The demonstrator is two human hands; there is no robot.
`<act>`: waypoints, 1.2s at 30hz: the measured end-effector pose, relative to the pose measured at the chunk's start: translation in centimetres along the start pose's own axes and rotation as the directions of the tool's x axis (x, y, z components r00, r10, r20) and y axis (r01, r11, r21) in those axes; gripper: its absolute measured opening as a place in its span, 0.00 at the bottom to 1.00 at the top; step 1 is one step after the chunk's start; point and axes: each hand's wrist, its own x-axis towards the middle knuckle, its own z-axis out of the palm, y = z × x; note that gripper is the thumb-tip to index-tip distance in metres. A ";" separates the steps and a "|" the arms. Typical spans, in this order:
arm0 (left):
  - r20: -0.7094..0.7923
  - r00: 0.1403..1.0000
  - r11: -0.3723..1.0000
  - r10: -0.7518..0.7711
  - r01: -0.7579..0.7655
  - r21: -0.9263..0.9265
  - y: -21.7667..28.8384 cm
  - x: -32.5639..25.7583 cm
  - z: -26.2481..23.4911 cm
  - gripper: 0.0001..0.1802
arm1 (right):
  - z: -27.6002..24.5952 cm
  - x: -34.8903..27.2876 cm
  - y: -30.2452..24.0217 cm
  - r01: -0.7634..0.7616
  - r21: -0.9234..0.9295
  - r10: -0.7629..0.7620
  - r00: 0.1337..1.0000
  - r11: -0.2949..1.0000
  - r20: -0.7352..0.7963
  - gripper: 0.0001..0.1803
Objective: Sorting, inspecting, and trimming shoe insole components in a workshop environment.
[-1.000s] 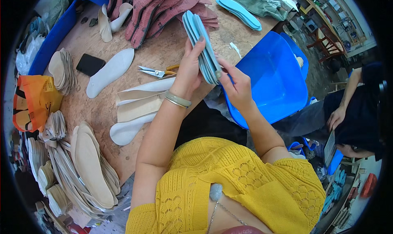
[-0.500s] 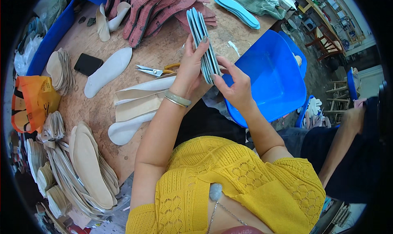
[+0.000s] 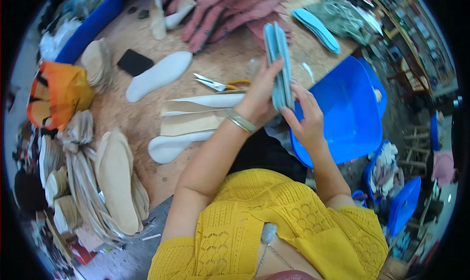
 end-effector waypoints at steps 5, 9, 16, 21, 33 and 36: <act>0.211 0.963 0.966 -0.168 0.204 -0.162 0.9 -1.1 -0.1 0.24 | -0.5 -1.2 1.2 -0.288 0.283 0.287 0.957 0.915 0.048 0.33; 0.180 0.981 0.992 -0.077 0.094 -0.087 0.6 -1.2 0.4 0.27 | -0.3 0.1 1.9 -0.489 0.643 0.569 0.816 0.590 0.100 0.42; 0.133 0.991 1.000 0.010 -0.010 -0.007 0.8 -0.4 -0.6 0.25 | -0.5 2.3 1.4 -0.599 0.604 0.493 0.793 0.526 0.358 0.48; 0.141 0.990 1.000 0.019 -0.018 -0.010 0.6 -0.1 -0.4 0.26 | -0.4 1.6 2.4 -0.614 0.600 0.509 0.780 0.512 0.364 0.46; 0.152 0.985 0.989 -0.081 0.099 -0.108 0.3 0.0 -1.7 0.22 | 0.5 0.7 2.4 -0.569 0.664 0.481 0.808 0.486 0.340 0.37; 0.117 0.992 0.995 -0.039 0.049 -0.081 0.0 -0.7 -0.1 0.22 | 0.6 0.1 2.5 -0.544 0.572 0.494 0.830 0.614 0.259 0.37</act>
